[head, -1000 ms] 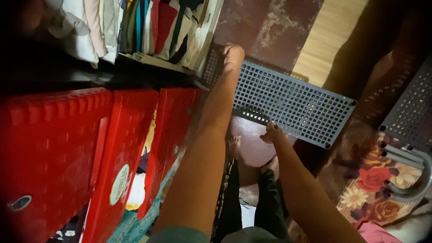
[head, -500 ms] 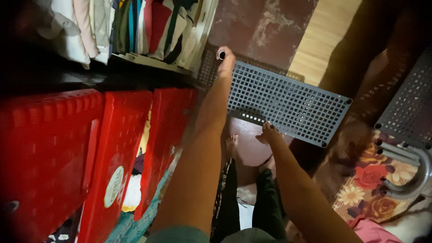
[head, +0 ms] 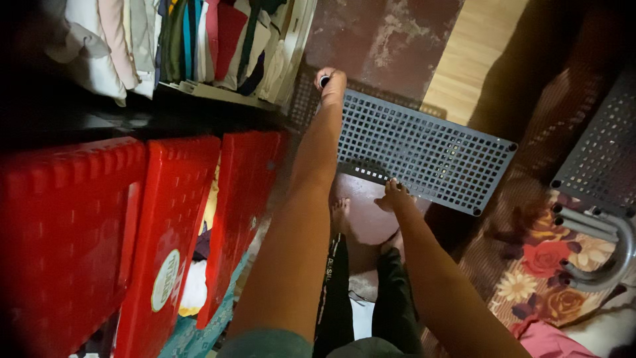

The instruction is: The person assembles a plastic stool by hand, attaching metal legs to a perforated seat and connecting a metal handle to the side. The person aligns the legs into the seat holes and secures them, then attaches the handle to the side of the seat.

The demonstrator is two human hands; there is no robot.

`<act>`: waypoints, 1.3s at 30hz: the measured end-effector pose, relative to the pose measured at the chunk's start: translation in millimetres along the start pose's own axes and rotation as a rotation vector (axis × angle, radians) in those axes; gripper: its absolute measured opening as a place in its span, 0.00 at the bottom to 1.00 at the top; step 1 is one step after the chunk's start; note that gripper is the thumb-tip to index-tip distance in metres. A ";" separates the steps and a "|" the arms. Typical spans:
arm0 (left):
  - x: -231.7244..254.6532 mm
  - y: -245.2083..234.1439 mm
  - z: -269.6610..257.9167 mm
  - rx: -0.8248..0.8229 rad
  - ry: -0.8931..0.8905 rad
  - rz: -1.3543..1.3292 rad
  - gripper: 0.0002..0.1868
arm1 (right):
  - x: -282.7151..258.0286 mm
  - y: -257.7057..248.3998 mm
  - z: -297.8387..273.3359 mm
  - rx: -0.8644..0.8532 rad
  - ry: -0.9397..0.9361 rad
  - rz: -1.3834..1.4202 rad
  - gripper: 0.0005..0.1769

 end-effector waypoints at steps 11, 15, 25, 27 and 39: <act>-29.9 12.2 22.4 -0.386 -0.017 -0.413 0.02 | 1.6 -0.6 -3.8 -0.011 -0.010 -0.003 0.53; -39.4 32.6 16.2 -0.513 -0.018 -0.476 0.02 | -0.1 1.1 -4.6 -0.006 0.000 0.006 0.54; -30.9 -10.9 -17.4 -0.476 -0.352 -0.474 0.04 | 1.6 -3.4 -5.0 0.003 -0.002 0.016 0.53; -31.7 -11.8 -23.1 -0.477 -0.448 -0.482 0.04 | 1.3 -3.7 -4.4 0.016 -0.016 0.010 0.52; -62.2 -35.4 -29.3 0.202 -0.277 -1.133 0.12 | -26.0 -175.5 5.0 0.588 -0.254 0.133 0.44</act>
Point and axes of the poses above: each hand's wrist, its own z-axis towards the middle knuckle, its own y-axis out of the palm, x = y × z, the point moved 8 cm from there along z, towards the middle knuckle, and after that the axes turned 9 degrees about -z, right-handed, at the moved point
